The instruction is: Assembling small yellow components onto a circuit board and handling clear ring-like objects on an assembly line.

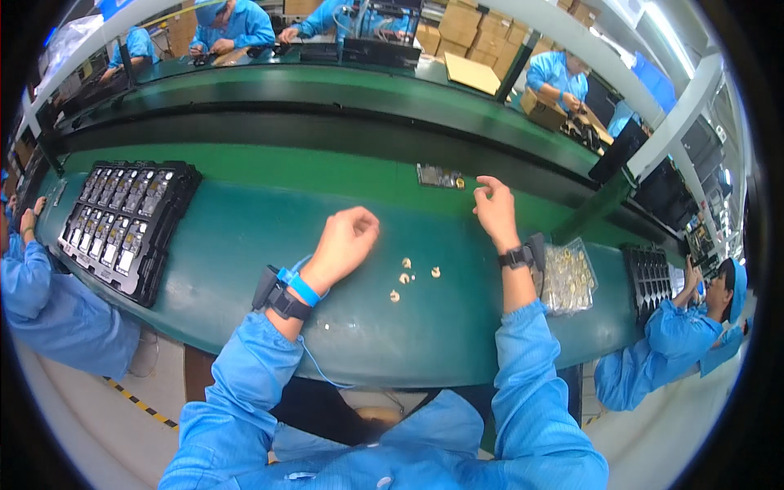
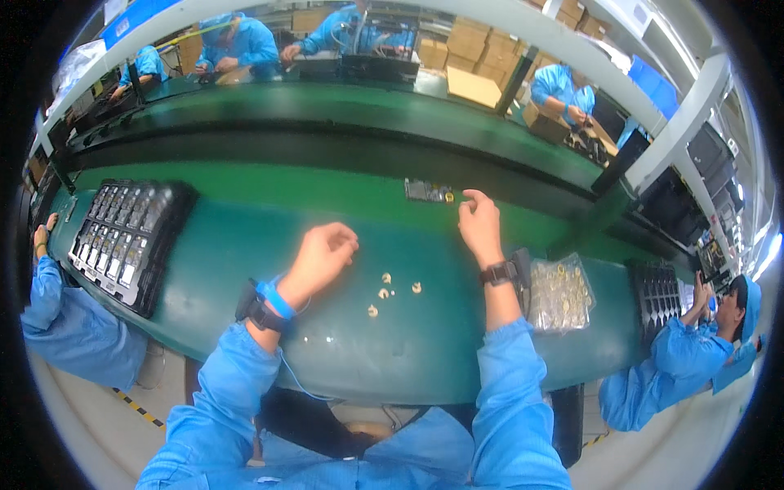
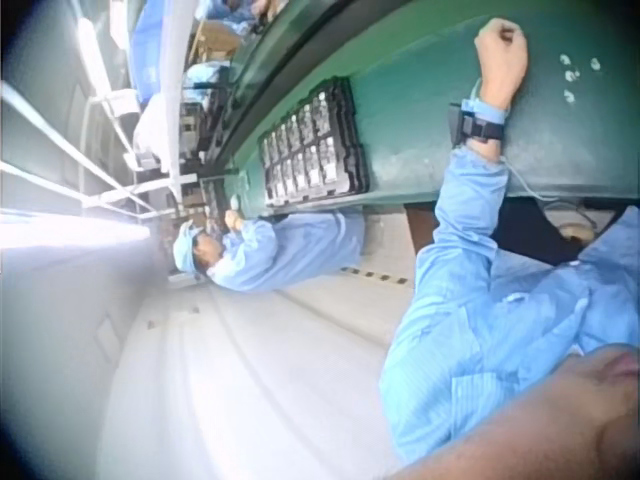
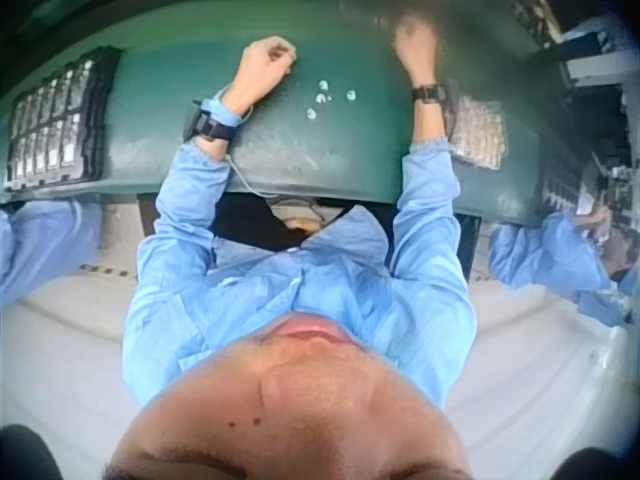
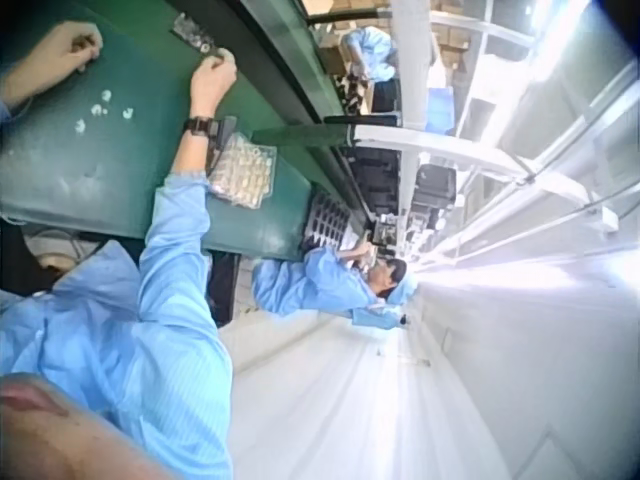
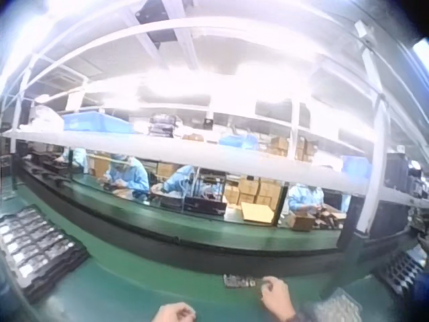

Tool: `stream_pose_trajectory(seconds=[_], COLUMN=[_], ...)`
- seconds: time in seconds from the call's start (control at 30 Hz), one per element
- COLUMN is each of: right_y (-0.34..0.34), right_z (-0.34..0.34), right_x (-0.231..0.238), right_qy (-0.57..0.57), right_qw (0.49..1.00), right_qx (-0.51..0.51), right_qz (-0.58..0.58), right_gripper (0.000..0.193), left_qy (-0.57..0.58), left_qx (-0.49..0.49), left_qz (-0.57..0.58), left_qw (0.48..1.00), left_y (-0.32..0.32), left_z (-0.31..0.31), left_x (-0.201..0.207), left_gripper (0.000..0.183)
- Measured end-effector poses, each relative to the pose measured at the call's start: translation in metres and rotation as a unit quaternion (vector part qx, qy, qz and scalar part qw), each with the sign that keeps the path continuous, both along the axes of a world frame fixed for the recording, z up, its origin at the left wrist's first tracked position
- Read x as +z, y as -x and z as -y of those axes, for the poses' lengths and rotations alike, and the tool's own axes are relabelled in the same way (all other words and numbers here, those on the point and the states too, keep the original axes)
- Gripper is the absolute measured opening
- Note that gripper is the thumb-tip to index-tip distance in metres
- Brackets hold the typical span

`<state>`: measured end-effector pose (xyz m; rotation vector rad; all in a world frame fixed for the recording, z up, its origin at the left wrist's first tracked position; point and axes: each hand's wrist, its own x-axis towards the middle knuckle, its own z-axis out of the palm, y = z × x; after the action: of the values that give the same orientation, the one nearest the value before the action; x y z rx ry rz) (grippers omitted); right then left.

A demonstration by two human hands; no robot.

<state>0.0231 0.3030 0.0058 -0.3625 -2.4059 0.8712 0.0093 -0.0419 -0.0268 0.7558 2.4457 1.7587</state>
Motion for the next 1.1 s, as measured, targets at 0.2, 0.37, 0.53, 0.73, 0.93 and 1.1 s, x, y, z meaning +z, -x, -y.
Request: stream_pose_trajectory(seconds=[0.2, 0.37, 0.53, 0.73, 0.93, 1.1], right_y=[-0.138, -0.212, -0.222, -0.207, -0.204, -0.208], right_z=[0.020, -0.066, -0.107, -0.106, -0.130, -0.129], right_x=[0.065, 0.079, 0.063, 0.068, 0.062, 0.059], right_qy=[-0.066, -0.175, -0.109, -0.147, -0.149, -0.139], right_qw=[0.997, 0.962, 0.986, 0.975, 0.970, 0.972], right_qx=[0.014, -0.193, -0.089, -0.115, -0.123, -0.101], right_qz=[0.047, 0.082, 0.093, 0.124, 0.148, 0.158], right_gripper=[0.020, 0.017, 0.021, 0.031, 0.042, 0.049], left_qy=[-0.017, 0.000, 0.017, 0.038, 0.043, 0.045], left_qx=[-0.012, -0.040, -0.046, -0.043, -0.049, -0.048], left_qz=[0.040, 0.025, -0.009, 0.003, 0.003, -0.005], left_qw=[0.999, 0.999, 0.999, 0.998, 0.998, 0.998], left_y=[-0.006, -0.014, -0.017, -0.013, -0.017, -0.017], left_z=[0.004, -0.004, -0.009, -0.003, -0.007, -0.006], left_x=[0.009, 0.016, 0.014, 0.009, 0.015, 0.015], left_gripper=[0.017, 0.015, 0.015, 0.016, 0.015, 0.015])
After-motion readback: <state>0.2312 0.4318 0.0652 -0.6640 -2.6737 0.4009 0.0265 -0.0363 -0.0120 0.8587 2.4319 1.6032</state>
